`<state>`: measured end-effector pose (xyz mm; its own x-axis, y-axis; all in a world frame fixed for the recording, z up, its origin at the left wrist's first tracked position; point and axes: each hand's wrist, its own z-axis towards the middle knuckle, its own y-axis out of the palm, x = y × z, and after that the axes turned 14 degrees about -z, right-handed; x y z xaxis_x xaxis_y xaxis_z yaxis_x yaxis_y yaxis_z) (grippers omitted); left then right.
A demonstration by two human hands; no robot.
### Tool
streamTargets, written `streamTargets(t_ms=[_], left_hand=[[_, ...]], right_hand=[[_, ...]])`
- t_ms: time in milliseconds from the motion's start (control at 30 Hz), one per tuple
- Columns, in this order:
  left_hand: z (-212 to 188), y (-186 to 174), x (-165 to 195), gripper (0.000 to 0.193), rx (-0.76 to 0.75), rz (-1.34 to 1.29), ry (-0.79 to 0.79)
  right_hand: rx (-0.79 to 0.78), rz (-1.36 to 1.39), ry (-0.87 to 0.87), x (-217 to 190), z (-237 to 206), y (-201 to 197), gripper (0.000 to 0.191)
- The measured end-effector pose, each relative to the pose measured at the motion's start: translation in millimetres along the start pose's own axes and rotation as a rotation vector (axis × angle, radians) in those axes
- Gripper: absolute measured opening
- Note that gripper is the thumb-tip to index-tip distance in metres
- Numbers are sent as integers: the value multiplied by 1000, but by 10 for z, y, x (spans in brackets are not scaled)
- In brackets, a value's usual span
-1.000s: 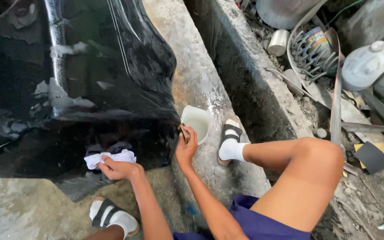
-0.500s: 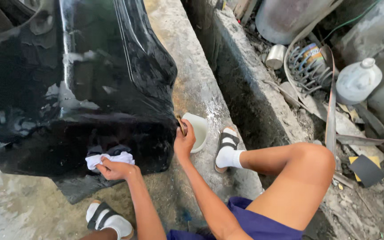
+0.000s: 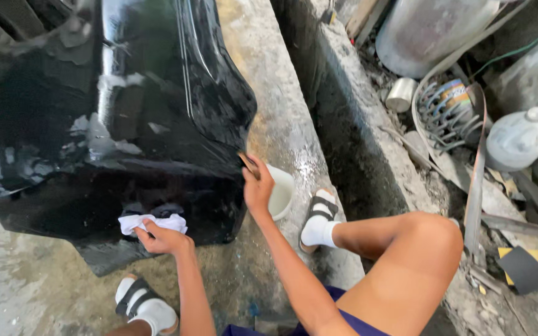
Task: The person sits on the wet concrete floor and wets a black car bumper with water from a container, then scrubs its surface with a yellow sanding sponge while wiping with a white cloth. They work over different areas of the bumper, re-wetting the sponge and wiping residue as they go.
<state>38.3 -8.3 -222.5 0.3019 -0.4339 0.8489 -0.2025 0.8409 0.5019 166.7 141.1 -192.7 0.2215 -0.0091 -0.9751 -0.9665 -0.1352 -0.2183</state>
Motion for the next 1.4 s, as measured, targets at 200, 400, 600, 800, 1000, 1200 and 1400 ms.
streamTargets(t_ms=[200,400,600,800,1000,1200,1400], left_hand=[[-188,536,325,15,-711,343,439],[-61,1542,930,41,-1420,530,677],[-38,1743,1143,49,-1557,847,1065],[-82,1668,1029,42,-1477,887,1242],[-86,1587,1109,50,-1531,922,1237],[-116,1566,1189,81,-1553,926,1236],[-114,1479,1106,81,-1518,948,1245]], right_hand=[[112,142,-343,-87,16,-8,39],[-73,147,154,-107,45,-26,40],[-6,368,-4,56,96,18,42],[-38,300,-30,91,164,-10,37],[-59,239,-186,278,233,33,36],[-114,182,39,462,195,4,36],[-80,155,-281,359,127,-29,35]])
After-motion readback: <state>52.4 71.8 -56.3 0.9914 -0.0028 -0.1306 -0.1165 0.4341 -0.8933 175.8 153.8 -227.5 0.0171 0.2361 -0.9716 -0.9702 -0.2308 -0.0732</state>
